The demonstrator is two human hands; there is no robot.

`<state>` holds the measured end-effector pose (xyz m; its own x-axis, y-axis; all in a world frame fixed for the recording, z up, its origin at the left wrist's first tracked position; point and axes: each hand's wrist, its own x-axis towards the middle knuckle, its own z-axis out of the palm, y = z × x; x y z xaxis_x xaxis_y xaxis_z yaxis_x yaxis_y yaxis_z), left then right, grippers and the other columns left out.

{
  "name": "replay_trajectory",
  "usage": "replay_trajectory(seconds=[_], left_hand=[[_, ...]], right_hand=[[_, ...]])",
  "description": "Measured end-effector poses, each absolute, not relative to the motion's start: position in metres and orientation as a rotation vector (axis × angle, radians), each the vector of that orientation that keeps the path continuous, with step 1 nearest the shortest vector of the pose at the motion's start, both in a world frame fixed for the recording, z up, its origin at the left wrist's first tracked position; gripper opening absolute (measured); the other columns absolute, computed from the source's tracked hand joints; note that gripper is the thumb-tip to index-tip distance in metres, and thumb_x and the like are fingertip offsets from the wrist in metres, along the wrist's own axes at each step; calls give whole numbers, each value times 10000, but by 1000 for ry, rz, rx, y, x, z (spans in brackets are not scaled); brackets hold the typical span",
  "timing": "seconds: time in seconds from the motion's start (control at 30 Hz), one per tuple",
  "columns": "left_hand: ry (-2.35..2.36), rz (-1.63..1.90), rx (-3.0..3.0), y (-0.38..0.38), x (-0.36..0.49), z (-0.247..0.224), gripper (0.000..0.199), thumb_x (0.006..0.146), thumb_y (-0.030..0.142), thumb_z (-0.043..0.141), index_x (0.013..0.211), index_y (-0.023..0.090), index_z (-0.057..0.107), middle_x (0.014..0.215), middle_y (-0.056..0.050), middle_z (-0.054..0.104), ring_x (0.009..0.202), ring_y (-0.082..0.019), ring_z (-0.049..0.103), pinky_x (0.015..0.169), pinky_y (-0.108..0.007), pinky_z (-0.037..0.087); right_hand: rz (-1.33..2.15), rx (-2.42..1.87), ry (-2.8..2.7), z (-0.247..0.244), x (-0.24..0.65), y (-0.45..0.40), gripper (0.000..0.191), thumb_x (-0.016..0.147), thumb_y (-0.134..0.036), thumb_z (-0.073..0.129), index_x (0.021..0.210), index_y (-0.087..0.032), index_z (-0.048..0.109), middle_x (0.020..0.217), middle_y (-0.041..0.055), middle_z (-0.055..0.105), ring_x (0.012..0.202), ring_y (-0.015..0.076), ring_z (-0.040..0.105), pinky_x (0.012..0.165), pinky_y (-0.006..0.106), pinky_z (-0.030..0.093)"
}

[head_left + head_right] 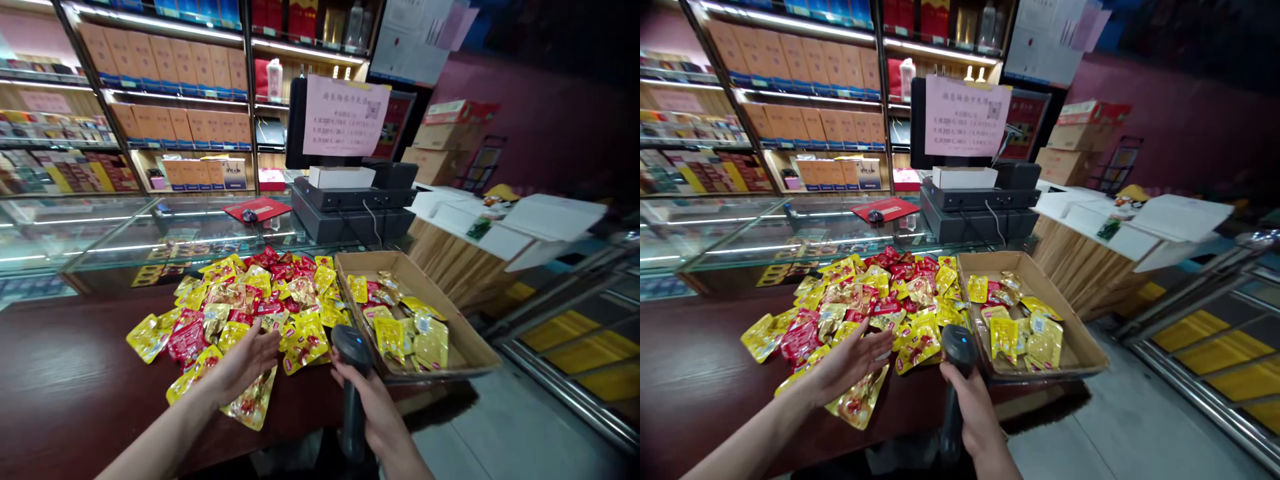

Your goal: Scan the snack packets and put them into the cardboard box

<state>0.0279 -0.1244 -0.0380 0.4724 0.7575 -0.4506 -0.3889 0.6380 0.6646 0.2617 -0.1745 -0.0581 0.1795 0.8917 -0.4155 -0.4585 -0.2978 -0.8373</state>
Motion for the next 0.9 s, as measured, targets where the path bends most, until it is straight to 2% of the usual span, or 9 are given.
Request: replay_trajectory(seconds=[0.17, 0.33, 0.4, 0.5, 0.6, 0.73, 0.9], left_hand=[[942, 813, 677, -134, 48, -41, 468, 801, 501, 542, 1148, 196, 616, 1453, -66, 344, 1366, -227, 232, 1076, -335, 260], [1024, 863, 819, -127, 59, -46, 427, 679, 318, 728, 1083, 202, 655, 1336, -81, 505, 1287, -264, 379, 1004, -317, 350], [978, 862, 876, -120, 58, -45, 407, 650, 271, 752, 1039, 184, 671, 1213, -97, 605, 1176, -264, 500, 930, -292, 408], [939, 814, 1009, -110, 55, -45, 354, 673, 299, 731, 992, 159, 673, 993, -91, 688, 879, -219, 634, 729, -270, 478], [991, 821, 996, -101, 49, -48, 331, 653, 304, 746, 939, 159, 665, 865, -66, 691, 687, -162, 628, 569, -232, 461], [968, 829, 864, -86, 39, -46, 316, 616, 279, 776, 881, 160, 653, 853, -66, 689, 684, -160, 637, 606, -256, 486], [988, 850, 875, -50, 24, -31, 270, 569, 235, 809, 743, 153, 619, 732, -21, 665, 637, -123, 617, 562, -210, 464]], right_hand=[[1497, -1116, -422, -63, 252, -173, 274, 595, -254, 760, 844, -179, 675, 952, 48, 692, 1053, 250, 596, 927, 375, 472], [1537, -999, -401, -66, 235, -158, 233, 631, -238, 736, 847, -180, 667, 922, 43, 699, 1003, 245, 622, 911, 408, 477], [1573, -955, -460, -64, 227, -151, 250, 651, -231, 719, 890, -180, 665, 983, 52, 695, 1042, 246, 607, 937, 412, 456], [1594, -899, -628, -57, 214, -143, 274, 668, -231, 700, 931, -163, 663, 1044, 75, 685, 1103, 249, 576, 983, 404, 413], [1563, -877, -759, -48, 205, -139, 300, 670, -243, 698, 959, -171, 666, 1079, 79, 676, 1139, 239, 554, 1012, 384, 380], [1536, -864, -842, -38, 202, -132, 317, 655, -266, 718, 962, -197, 679, 1083, 71, 678, 1117, 227, 570, 1017, 374, 370], [1483, -965, -943, -29, 201, -116, 368, 602, -328, 748, 936, -183, 688, 1006, 78, 699, 1017, 245, 615, 908, 375, 457]])
